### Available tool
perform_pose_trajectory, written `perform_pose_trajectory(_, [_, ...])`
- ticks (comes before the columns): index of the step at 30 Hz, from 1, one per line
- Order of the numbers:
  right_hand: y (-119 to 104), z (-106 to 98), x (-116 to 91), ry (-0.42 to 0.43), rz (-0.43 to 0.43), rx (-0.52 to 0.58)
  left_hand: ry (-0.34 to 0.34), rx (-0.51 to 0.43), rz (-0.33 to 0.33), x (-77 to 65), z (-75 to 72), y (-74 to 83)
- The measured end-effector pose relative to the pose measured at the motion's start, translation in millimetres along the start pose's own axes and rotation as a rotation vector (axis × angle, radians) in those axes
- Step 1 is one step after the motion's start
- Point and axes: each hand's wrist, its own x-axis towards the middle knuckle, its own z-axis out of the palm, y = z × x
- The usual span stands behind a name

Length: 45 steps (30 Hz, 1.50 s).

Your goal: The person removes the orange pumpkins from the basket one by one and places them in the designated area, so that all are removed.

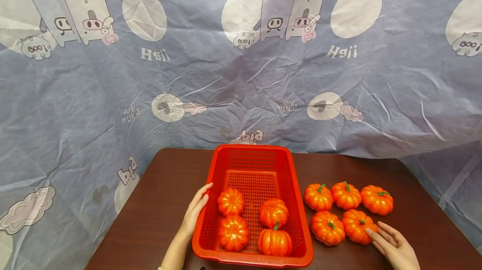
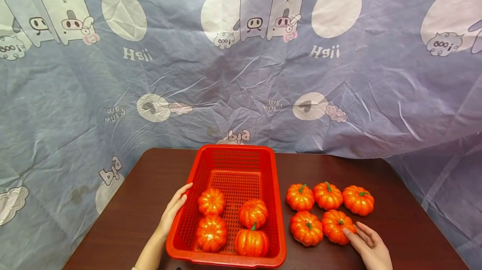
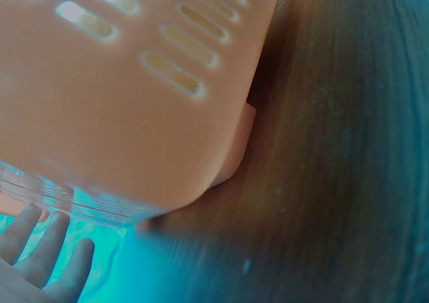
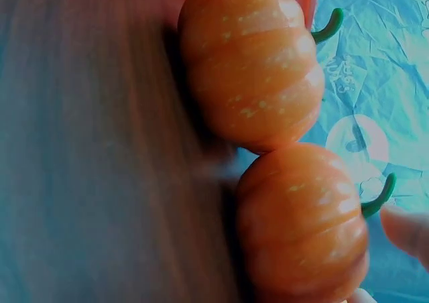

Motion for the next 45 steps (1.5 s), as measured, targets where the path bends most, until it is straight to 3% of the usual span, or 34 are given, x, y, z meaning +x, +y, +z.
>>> perform_pose_trajectory(4, [-5.3, 0.5, -3.6, -0.002, -0.156, 0.011, 0.004, -0.002, -0.001, 0.8, -0.1, 0.4])
perform_pose_trajectory(9, [-32.0, 11.6, -20.3, 0.02, -0.265, -0.072, 0.0, -0.012, 0.013, 1.7, -0.1, 1.3])
perform_pose_trajectory(16, [-57.5, 27.3, -25.2, -0.108, -0.433, 0.112, 0.005, -0.012, 0.001, 2.2, 0.3, 0.9])
perform_pose_trajectory(21, [-83.8, 45.7, -27.1, -0.179, -0.534, 0.148, 0.011, -0.007, 0.002, 1.8, -0.2, 0.9])
perform_pose_trajectory(30, [-130.4, 85.3, -33.7, -0.273, -0.607, 0.133, 0.001, -0.005, 0.011, 0.0, -0.5, 2.2])
perform_pose_trajectory(39, [-155.3, 129.7, -36.3, -0.387, -0.683, 0.134, 0.003, -0.011, -0.012, -0.1, 0.0, -1.3])
perform_pose_trajectory(45, [-168.2, 158.4, -33.7, -0.434, -0.664, 0.125, -0.001, -0.024, -0.025, -0.1, 0.4, -0.5])
